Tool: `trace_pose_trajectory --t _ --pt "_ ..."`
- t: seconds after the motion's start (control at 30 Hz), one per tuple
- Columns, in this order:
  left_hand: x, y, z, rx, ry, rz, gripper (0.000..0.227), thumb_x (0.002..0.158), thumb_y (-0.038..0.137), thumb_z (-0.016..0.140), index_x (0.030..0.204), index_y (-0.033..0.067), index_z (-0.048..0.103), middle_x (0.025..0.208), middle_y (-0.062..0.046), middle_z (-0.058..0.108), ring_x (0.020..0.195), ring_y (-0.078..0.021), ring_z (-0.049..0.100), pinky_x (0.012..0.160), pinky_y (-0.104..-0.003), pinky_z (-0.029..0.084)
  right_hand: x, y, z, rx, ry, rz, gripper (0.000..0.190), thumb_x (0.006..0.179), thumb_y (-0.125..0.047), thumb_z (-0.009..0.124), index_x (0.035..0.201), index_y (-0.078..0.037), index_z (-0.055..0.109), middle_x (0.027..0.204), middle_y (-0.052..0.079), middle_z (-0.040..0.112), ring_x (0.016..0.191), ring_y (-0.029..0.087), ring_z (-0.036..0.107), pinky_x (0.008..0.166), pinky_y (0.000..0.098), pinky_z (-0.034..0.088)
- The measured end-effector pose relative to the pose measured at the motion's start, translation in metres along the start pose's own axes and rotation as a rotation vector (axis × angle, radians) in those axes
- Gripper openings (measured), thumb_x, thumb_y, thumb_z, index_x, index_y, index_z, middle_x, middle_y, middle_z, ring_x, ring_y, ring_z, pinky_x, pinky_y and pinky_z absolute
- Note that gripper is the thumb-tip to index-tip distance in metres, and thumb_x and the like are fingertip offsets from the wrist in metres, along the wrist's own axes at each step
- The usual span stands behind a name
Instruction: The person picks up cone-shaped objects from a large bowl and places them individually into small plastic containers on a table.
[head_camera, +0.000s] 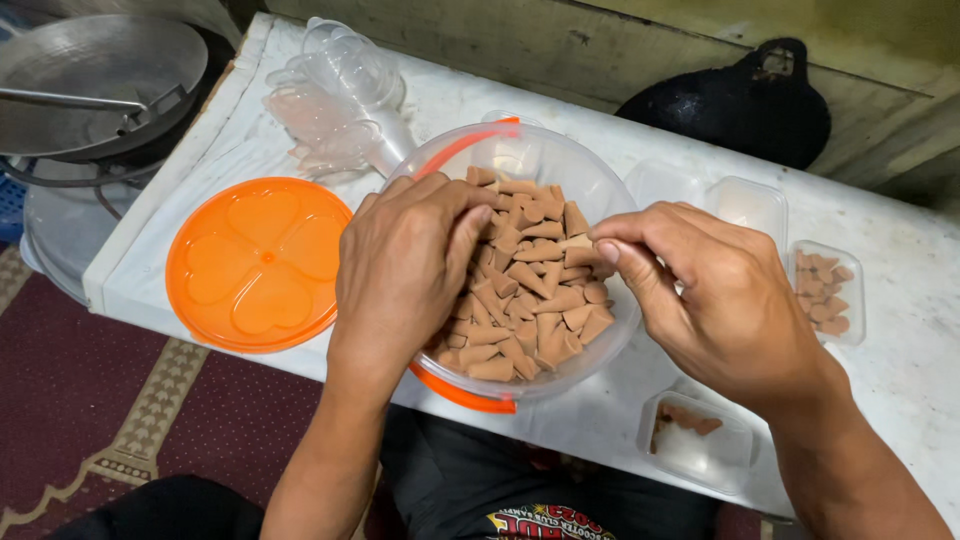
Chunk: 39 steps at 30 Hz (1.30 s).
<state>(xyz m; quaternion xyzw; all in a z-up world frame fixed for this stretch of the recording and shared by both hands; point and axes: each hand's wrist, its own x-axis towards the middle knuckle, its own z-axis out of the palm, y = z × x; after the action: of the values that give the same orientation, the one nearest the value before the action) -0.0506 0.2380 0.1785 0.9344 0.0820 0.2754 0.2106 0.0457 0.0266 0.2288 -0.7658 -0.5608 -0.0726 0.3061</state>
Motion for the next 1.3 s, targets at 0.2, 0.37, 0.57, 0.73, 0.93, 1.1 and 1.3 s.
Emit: trace_pose_trajectory --t 0.2,0.37,0.57,0.73,0.93,1.1,1.3 --pt "-0.002 -0.001 0.002 -0.016 0.046 -0.04 0.016 0.102 0.022 0.059 0.09 0.0149 0.066 0.091 0.001 0.073 0.078 -0.0308 0.06 0.072 -0.047 0.045 0.021 0.011 0.008 -0.043 0.024 -0.01 0.014 0.1 -0.01 0.068 0.102 0.003 0.075 0.098 0.011 0.079 0.084 0.022 0.076 0.073 0.0312 0.057" --pt "-0.001 -0.002 0.0 -0.048 0.039 0.054 0.013 0.103 0.021 0.059 0.102 0.0122 0.069 0.099 -0.003 0.073 0.091 -0.0316 0.062 0.077 -0.045 0.046 0.026 0.015 0.003 -0.018 0.002 -0.034 0.011 0.101 0.005 0.064 0.109 0.006 0.072 0.098 0.014 0.075 0.083 0.023 0.071 0.076 0.0323 0.056" --pt "-0.001 0.0 -0.005 -0.08 0.003 0.119 0.013 0.104 0.022 0.059 0.107 0.0146 0.07 0.094 -0.001 0.072 0.092 -0.03 0.064 0.078 -0.044 0.049 0.022 0.022 -0.002 -0.085 -0.042 0.013 0.011 0.099 -0.006 0.072 0.105 0.002 0.076 0.089 0.01 0.076 0.071 0.02 0.068 0.068 0.0313 0.052" --pt "0.002 0.0 -0.004 -0.01 -0.078 0.097 0.026 0.1 0.019 0.062 0.125 0.0144 0.066 0.105 -0.006 0.062 0.095 -0.0342 0.057 0.071 -0.05 0.048 0.022 0.029 0.001 -0.016 -0.185 -0.098 0.026 0.097 0.001 0.064 0.123 0.004 0.067 0.118 0.02 0.07 0.111 0.032 0.068 0.099 0.0393 0.053" --pt "0.002 0.002 -0.005 -0.043 -0.026 0.034 0.023 0.103 0.022 0.057 0.119 0.0128 0.072 0.099 -0.005 0.073 0.091 -0.0327 0.068 0.064 -0.049 0.048 0.023 0.036 0.03 -0.347 -0.486 0.0 0.03 0.1 -0.019 0.054 0.126 -0.014 0.067 0.093 0.007 0.066 0.085 0.035 0.06 0.078 0.049 0.052" --pt "-0.001 0.003 -0.007 -0.134 0.053 -0.008 0.024 0.106 0.017 0.05 0.119 0.0154 0.07 0.096 -0.001 0.067 0.089 -0.0291 0.066 0.06 -0.045 0.046 0.031 0.034 0.038 -0.326 -0.615 0.014 0.014 0.091 -0.012 0.056 0.104 -0.013 0.06 0.088 0.01 0.055 0.072 0.039 0.059 0.057 0.0562 0.046" --pt "-0.004 0.003 -0.007 -0.214 0.117 0.021 0.023 0.106 0.011 0.05 0.121 0.0113 0.068 0.101 -0.003 0.068 0.095 -0.0263 0.067 0.067 -0.042 0.049 0.037 0.035 0.044 -0.158 -0.621 0.065 0.027 0.092 -0.022 0.06 0.116 -0.008 0.064 0.111 0.012 0.061 0.103 0.035 0.06 0.084 0.0498 0.049"
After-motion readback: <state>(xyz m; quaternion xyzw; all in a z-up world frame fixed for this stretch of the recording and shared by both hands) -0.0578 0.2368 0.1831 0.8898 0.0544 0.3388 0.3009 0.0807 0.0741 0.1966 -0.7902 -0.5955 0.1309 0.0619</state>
